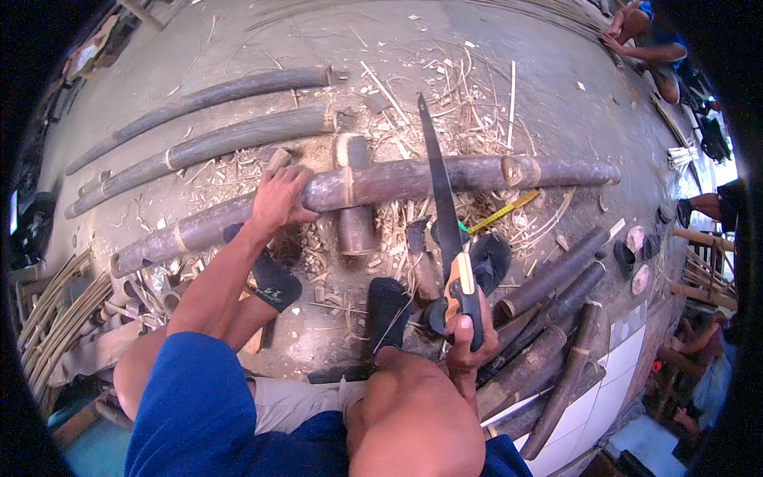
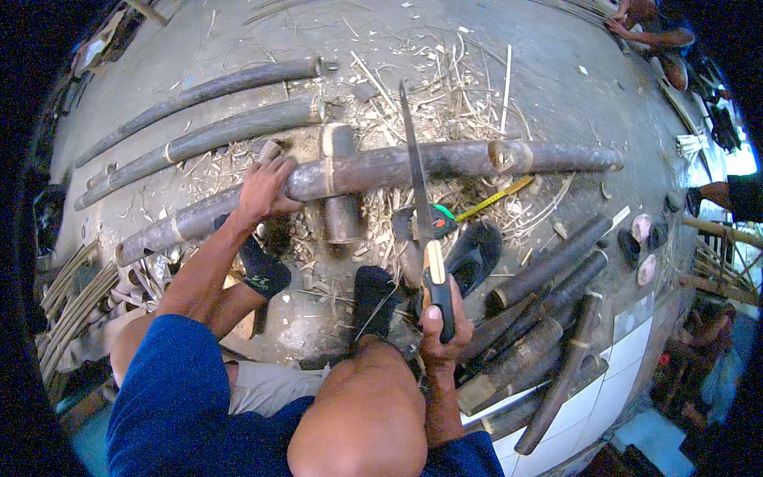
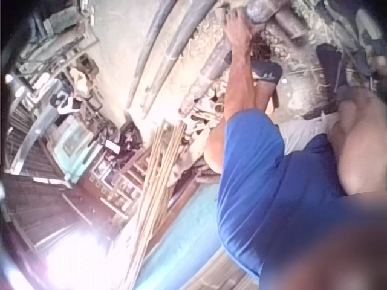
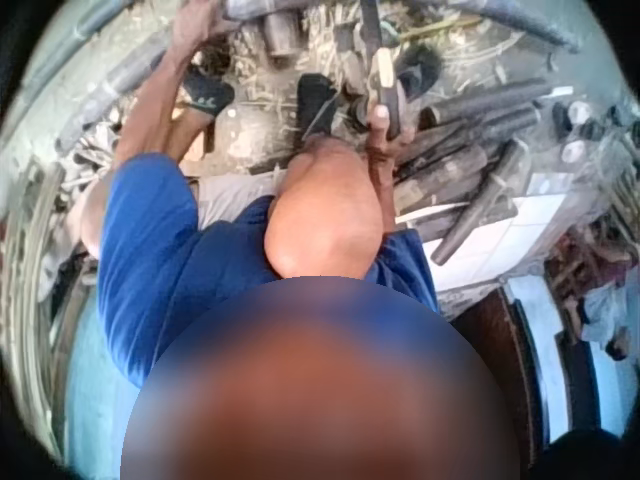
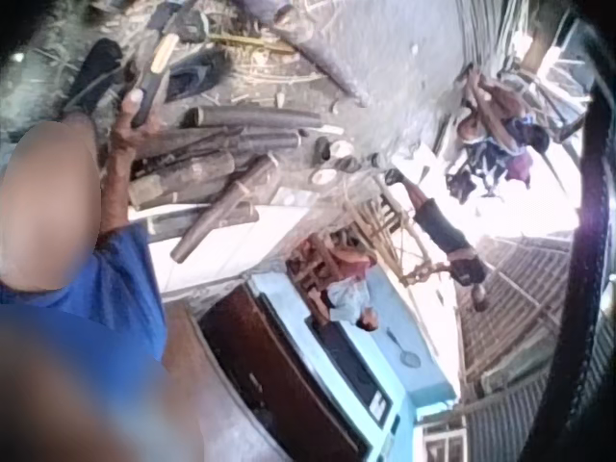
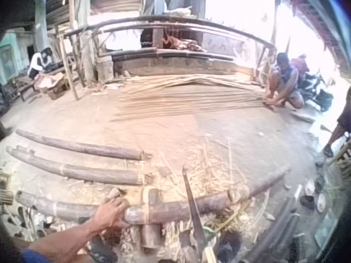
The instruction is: The person sits on the floor and repeatedly taps a bamboo segment with a wooden mallet, then measures the bamboo with a tape measure and marks it. The person then uses a hand saw to cut the bamboo at the marked location.
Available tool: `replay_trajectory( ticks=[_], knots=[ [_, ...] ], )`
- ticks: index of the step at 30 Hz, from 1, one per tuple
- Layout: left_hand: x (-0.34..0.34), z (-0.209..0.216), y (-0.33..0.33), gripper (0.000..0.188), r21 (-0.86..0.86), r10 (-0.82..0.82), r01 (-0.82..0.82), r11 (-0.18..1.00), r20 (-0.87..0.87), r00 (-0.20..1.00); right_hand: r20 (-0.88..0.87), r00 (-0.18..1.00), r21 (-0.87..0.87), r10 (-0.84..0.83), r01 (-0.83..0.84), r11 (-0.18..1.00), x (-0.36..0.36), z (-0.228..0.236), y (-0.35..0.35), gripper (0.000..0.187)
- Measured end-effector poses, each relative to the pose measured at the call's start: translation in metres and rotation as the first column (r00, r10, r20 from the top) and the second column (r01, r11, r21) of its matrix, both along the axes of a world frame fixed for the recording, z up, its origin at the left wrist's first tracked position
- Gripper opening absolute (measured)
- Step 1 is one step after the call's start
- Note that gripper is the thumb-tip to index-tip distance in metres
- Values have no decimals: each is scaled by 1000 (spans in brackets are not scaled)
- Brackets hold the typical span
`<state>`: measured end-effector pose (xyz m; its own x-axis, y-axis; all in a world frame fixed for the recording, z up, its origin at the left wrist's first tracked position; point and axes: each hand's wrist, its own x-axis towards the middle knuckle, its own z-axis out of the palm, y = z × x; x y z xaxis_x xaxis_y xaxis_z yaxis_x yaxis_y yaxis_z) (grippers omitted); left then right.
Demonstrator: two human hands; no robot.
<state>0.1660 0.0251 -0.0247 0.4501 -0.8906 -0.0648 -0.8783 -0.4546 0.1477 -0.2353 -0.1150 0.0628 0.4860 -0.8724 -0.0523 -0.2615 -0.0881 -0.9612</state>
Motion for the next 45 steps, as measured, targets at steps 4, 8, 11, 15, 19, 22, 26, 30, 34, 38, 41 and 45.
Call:
replay_trajectory(
  ticks=[4, 8, 11, 15, 19, 22, 26, 30, 34, 38, 41, 45],
  knots=[
    [-21, 10, -56, 85, 1, -17, 17, 1000, -28, 999, -33, 999, -43, -8, 7, 999, -4, -5, 5, 69],
    [-43, 3, -107, 92, 74, -33, 36, 997, -40, 999, 29, 999, -40, 30, -28, 999, -5, -11, 5, 63],
    [-63, -12, -134, 91, 87, -47, 52, 995, -59, 997, 13, 999, 0, 52, -52, 999, -4, -12, 2, 61],
    [-77, -22, -143, 91, 57, -40, 43, 997, -61, 997, 2, 997, -102, 77, -77, 992, -7, -15, 0, 59],
    [-69, -16, -139, 88, 95, -37, 50, 994, -138, 990, -32, 996, -122, 88, -91, 988, -11, -21, -1, 58],
    [-56, -13, -140, 81, 110, -26, 61, 992, -293, 956, -21, 996, -114, 92, -93, 989, -13, -23, 1, 57],
    [-50, -18, -142, 69, 109, 5, 32, 994, -327, 945, -13, 995, -154, 103, -104, 982, -12, -23, 7, 58],
    [-52, -19, -145, 65, 121, 49, -13, 993, -299, 953, 0, 998, -130, 69, -68, 989, -11, -25, 13, 61],
    [-54, -15, -149, 64, 184, 77, -26, 983, -279, 957, -49, 994, -85, 102, -106, 991, -20, -32, 15, 60],
    [-55, -17, -152, 66, 223, 109, -48, 974, -269, 957, -84, 980, -174, 179, -192, 966, -34, -35, 19, 57],
    [-57, -20, -152, 69, 203, 128, -76, 976, -256, 958, -81, 979, -207, 190, -203, 957, -21, -38, 17, 57],
    [-62, -17, -150, 71, 161, 118, -81, 984, -240, 963, -29, 983, -198, 184, -186, 962, 38, -56, -3, 58]
  ],
)
